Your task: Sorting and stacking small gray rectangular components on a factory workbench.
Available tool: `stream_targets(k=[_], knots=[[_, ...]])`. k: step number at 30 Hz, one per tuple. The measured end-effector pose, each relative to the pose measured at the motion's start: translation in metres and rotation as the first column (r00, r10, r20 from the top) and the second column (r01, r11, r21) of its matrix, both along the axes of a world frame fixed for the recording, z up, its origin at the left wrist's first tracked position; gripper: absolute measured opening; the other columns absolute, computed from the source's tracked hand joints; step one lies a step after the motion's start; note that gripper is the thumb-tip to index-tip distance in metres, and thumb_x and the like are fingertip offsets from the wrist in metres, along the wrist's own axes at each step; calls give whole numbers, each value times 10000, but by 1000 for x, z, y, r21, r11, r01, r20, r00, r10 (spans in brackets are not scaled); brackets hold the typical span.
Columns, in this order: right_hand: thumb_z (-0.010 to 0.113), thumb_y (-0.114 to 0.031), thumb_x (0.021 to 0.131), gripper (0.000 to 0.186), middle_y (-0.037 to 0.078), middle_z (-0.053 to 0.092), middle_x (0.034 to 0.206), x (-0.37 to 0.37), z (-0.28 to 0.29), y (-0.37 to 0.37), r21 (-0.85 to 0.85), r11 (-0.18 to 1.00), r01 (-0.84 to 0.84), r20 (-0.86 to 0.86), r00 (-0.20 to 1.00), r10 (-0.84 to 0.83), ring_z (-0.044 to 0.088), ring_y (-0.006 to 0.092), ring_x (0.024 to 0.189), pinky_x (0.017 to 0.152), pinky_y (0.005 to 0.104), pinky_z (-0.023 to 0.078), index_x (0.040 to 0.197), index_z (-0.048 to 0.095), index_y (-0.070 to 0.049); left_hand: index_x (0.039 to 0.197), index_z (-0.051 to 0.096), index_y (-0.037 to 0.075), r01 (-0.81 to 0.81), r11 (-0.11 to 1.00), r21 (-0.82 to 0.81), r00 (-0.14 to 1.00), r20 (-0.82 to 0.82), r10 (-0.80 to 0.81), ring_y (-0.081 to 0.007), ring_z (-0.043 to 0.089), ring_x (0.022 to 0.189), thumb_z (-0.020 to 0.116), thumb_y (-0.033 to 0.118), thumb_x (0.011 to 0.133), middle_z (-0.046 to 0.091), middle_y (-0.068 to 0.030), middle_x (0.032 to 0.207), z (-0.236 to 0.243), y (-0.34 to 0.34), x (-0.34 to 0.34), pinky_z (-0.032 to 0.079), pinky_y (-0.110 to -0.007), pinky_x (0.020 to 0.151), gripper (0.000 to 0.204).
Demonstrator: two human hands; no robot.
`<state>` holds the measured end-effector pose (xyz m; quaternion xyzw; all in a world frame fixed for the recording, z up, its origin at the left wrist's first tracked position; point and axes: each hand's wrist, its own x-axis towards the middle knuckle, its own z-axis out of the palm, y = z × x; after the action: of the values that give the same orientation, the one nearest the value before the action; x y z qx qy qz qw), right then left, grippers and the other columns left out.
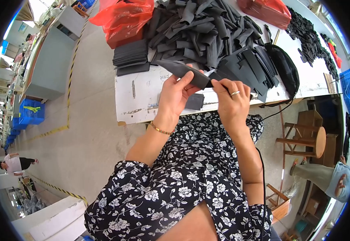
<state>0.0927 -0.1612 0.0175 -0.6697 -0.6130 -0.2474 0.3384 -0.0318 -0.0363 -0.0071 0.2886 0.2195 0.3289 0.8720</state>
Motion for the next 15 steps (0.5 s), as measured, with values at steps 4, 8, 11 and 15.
stream_targets(k=[4,8,11,15], knots=[[753,-105,727,485,72,567,1038,-14,-7,4,-34,999,23,-121,992,-27,566,252,882,785,399,419,1190,617,-54,1254,520,-9,-165,977,137,983,-63,175,-268,665,1022,641,65,916,649,-200,1135,8,-18,6,578,-362,864,366],[773,-48,747,611,163,564,1102,-34,-12,5,4,992,-130,-407,906,120,565,353,993,844,425,477,1308,532,-42,1269,512,0,-34,979,200,982,189,-4,-309,610,1139,595,215,970,658,-177,1136,13,-17,14,454,-426,1015,377],[747,-3,743,558,190,548,1118,-37,-18,-6,-43,991,-128,-428,899,98,567,378,1006,831,437,493,1249,514,-26,1212,564,35,2,959,285,970,231,-71,-334,567,1195,519,291,1005,653,-183,1133,3,1,16,440,-465,1028,332],[720,32,736,437,192,547,1092,-29,-17,-3,-40,978,-204,-477,864,160,567,397,988,810,458,495,1122,520,-19,1104,606,2,24,963,269,962,255,-95,-302,604,1148,543,276,996,689,-190,1057,1,-18,20,466,-405,993,301]])
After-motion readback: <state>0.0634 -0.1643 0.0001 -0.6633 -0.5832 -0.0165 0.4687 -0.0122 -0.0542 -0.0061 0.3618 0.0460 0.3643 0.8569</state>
